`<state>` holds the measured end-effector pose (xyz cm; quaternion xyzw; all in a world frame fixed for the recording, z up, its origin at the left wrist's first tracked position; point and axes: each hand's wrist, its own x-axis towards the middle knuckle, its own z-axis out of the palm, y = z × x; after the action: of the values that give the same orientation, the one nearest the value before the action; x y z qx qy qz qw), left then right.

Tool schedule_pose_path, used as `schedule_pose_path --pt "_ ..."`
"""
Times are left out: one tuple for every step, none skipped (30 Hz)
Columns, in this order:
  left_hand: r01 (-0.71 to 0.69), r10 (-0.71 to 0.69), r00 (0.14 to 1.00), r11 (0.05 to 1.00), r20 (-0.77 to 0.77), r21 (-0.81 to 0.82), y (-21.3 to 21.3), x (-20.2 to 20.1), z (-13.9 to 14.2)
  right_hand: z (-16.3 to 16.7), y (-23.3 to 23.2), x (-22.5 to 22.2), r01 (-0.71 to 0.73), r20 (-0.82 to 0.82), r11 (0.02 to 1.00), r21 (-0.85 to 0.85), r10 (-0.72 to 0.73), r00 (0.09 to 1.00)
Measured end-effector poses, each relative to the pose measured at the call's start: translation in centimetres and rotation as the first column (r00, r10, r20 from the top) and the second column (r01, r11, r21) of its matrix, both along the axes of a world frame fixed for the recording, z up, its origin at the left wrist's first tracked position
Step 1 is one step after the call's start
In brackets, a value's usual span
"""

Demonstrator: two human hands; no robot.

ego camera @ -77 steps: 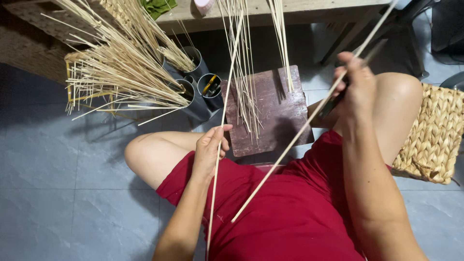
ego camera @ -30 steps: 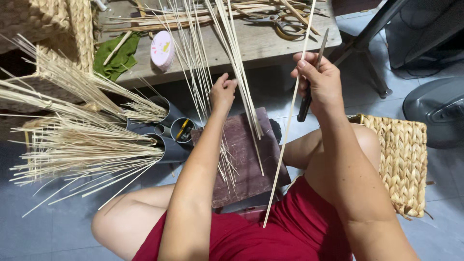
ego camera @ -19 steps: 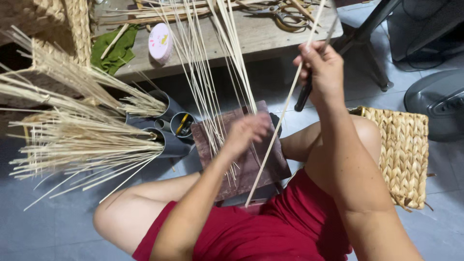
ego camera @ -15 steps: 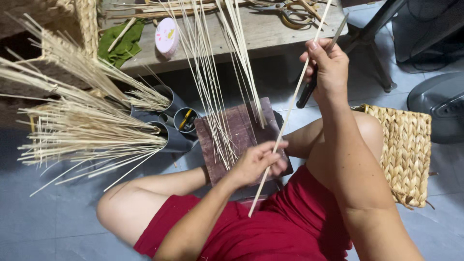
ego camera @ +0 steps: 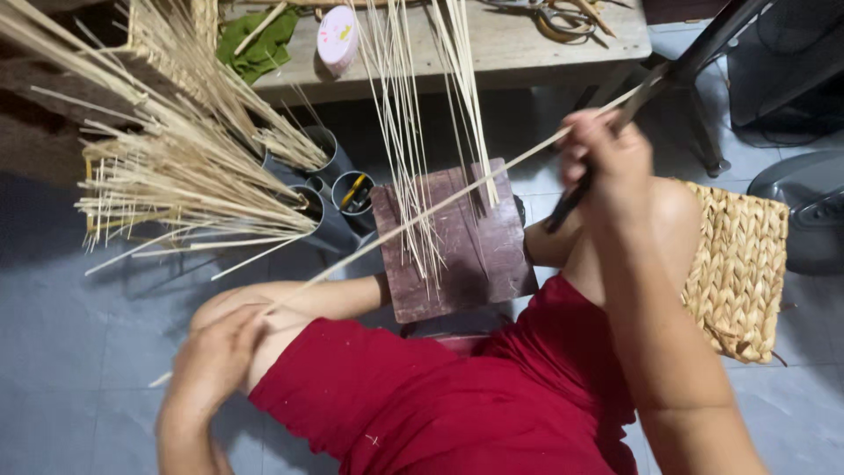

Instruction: The person sits on the floor and uses a knife to split and shave thin bamboo sticks into narrower strips, working each stick against a wooden block on their lap and setting finished strips with a pile of completed sticks beside them.

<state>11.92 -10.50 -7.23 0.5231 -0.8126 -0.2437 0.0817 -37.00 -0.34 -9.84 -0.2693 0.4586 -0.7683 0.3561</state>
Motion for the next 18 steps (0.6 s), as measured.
schedule_pose_path --pt "0.024 -0.017 0.999 0.987 0.046 -0.161 0.6 0.3 1.4 0.2 0.2 2.3 -0.027 -0.022 1.000 0.008 0.027 0.999" --pt "0.054 -0.025 0.995 0.946 0.094 -0.320 1.1 0.2 2.9 0.3 0.4 4.9 -0.026 0.012 0.999 0.043 0.025 1.000" --pt "-0.031 0.013 0.997 0.965 -0.071 -0.260 1.9 -0.5 4.1 0.3 0.7 7.5 -0.032 0.048 0.996 0.079 0.028 0.998" --pt "-0.108 0.064 0.971 0.977 -0.229 -0.183 3.1 -1.6 4.9 0.5 1.0 9.8 -0.103 0.047 0.990 0.094 0.099 0.994" --pt "-0.170 0.122 0.918 0.981 -0.377 -0.097 4.0 -2.9 5.5 0.5 1.4 12.0 -0.172 0.048 0.979 0.108 0.168 0.985" --pt "-0.062 -0.045 0.936 0.956 -0.348 -0.288 4.6 -4.2 6.2 0.6 1.7 14.1 -0.218 0.009 0.965 0.146 0.219 0.976" --pt "0.051 -0.205 0.936 0.883 -0.286 -0.466 5.1 -5.4 6.8 0.5 2.0 15.8 -0.262 -0.030 0.947 0.185 0.271 0.962" --pt "0.088 -0.263 0.870 0.915 -0.418 -0.393 5.7 -6.8 7.1 0.4 2.2 17.2 -0.313 -0.032 0.933 0.177 0.323 0.946" --pt "0.136 -0.300 0.782 0.937 -0.546 -0.320 6.3 -8.1 7.2 0.2 2.5 18.4 -0.364 -0.032 0.915 0.173 0.375 0.927" --pt "0.201 -0.348 0.749 0.930 -0.563 -0.307 6.3 -9.2 7.1 0.0 2.8 19.3 -0.411 -0.035 0.896 0.168 0.422 0.906" --pt "0.269 -0.398 0.709 0.916 -0.582 -0.299 6.2 -10.2 7.0 -0.3 3.2 19.9 -0.437 -0.035 0.883 0.170 0.448 0.893" --pt "0.287 -0.378 0.675 0.926 -0.634 -0.247 6.3 -11.3 6.6 -0.7 3.5 20.4 -0.458 -0.036 0.872 0.173 0.471 0.882" --pt "0.311 -0.355 0.638 0.931 -0.683 -0.192 6.3 -12.5 6.0 -1.0 3.8 20.7 -0.476 -0.035 0.861 0.179 0.490 0.871" --pt "0.341 -0.325 0.600 0.931 -0.731 -0.134 6.2 -13.1 5.5 -1.3 4.0 20.8 -0.476 -0.076 0.860 0.184 0.495 0.866" --pt "0.331 -0.287 0.583 0.938 -0.760 -0.100 6.1 -13.4 5.1 -1.5 4.2 20.6 -0.473 -0.115 0.860 0.191 0.499 0.859" --pt "0.322 -0.249 0.566 0.944 -0.786 -0.067 6.0 -13.7 4.6 -1.7 4.4 20.3 -0.470 -0.154 0.860 0.197 0.501 0.852" --pt "0.315 -0.211 0.549 0.948 -0.809 -0.033 5.9 -13.9 4.3 -1.7 4.7 19.9 -0.495 -0.106 0.834 0.242 0.530 0.841" --pt "0.327 -0.180 0.525 0.945 -0.831 0.001 5.9 -13.8 4.1 -1.7 5.0 19.2 -0.523 -0.055 0.804 0.283 0.558 0.828"
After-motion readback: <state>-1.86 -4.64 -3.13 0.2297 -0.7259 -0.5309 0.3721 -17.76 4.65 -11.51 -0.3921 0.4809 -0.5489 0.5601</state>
